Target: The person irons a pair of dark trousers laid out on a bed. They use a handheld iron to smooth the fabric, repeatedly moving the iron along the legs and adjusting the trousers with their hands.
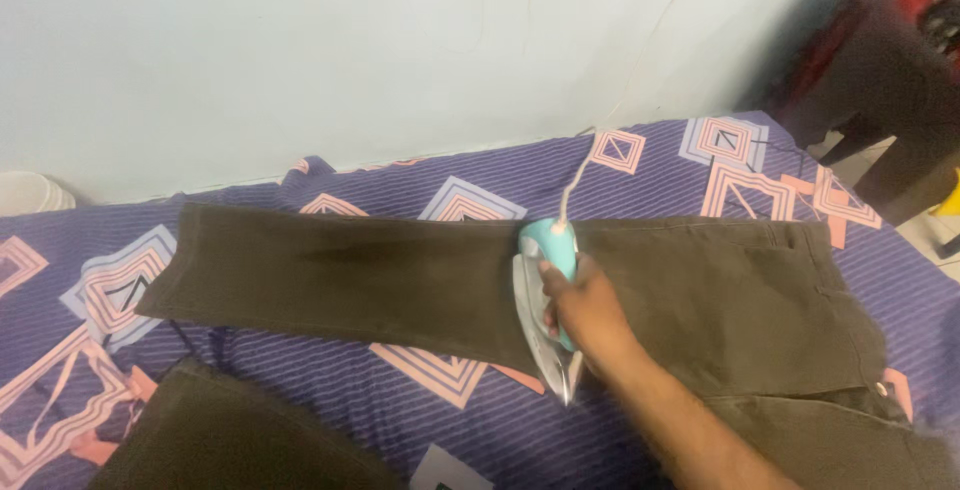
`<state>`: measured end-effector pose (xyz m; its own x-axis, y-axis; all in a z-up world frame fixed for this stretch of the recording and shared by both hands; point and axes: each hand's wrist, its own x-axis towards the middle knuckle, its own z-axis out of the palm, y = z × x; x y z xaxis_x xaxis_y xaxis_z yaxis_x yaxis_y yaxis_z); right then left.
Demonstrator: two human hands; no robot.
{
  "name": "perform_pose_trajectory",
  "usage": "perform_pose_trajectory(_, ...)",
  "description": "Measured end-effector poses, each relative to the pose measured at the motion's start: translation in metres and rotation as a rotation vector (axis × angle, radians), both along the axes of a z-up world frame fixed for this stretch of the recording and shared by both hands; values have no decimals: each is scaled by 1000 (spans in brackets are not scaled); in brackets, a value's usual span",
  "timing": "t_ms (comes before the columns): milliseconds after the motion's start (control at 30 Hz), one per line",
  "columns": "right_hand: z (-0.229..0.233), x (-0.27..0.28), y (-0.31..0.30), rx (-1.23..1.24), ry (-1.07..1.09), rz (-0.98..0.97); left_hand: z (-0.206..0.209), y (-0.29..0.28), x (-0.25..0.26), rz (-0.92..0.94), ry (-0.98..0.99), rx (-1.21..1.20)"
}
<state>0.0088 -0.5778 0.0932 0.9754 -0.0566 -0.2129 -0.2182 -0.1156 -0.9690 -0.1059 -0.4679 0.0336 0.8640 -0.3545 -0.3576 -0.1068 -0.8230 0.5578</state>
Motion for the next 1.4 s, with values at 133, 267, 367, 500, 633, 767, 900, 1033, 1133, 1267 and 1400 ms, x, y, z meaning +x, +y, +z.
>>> perform_pose_trajectory(133, -1, -2, -11, -187, 22, -94, -11, -4, 0, 52, -41, -73)
perform_pose_trajectory(267, 2, 25, -37, -229, -47, -119, -25, -1, -14, 94, -58, -132)
perform_pose_trajectory(367, -5, 19, -53, -178, -46, -138, -26, -7, -9, 104, -82, -185)
perform_pose_trajectory(500, -12, 5, -75, -205, 9, -156, -23, 4, 6, 117, -104, -237)
perform_pose_trajectory(633, -10, 30, -91, -327, -67, -176, -28, -2, -2, 122, -125, -275)
perform_pose_trajectory(767, -16, 14, -95, -118, -5, -175, -27, -5, -11, 117, -190, -356)
perform_pose_trajectory(900, -26, -33, -74, -130, 84, -215, 3, 67, 57, 238, -433, -21)
perform_pose_trajectory(1033, -15, -20, -69, -166, -85, -203, 10, 120, 112, 238, -616, 374)
perform_pose_trajectory(1133, -1, 2, -77, 159, -34, -140, 0, 148, 111, 285, -572, 503)
perform_pose_trajectory(1267, -14, -27, -72, 72, -40, -134, -5, 165, 121, 264, -453, 528)
perform_pose_trajectory(1400, -30, -66, -65, 6, 32, -242, -3, 189, 141, 360, -341, 525)
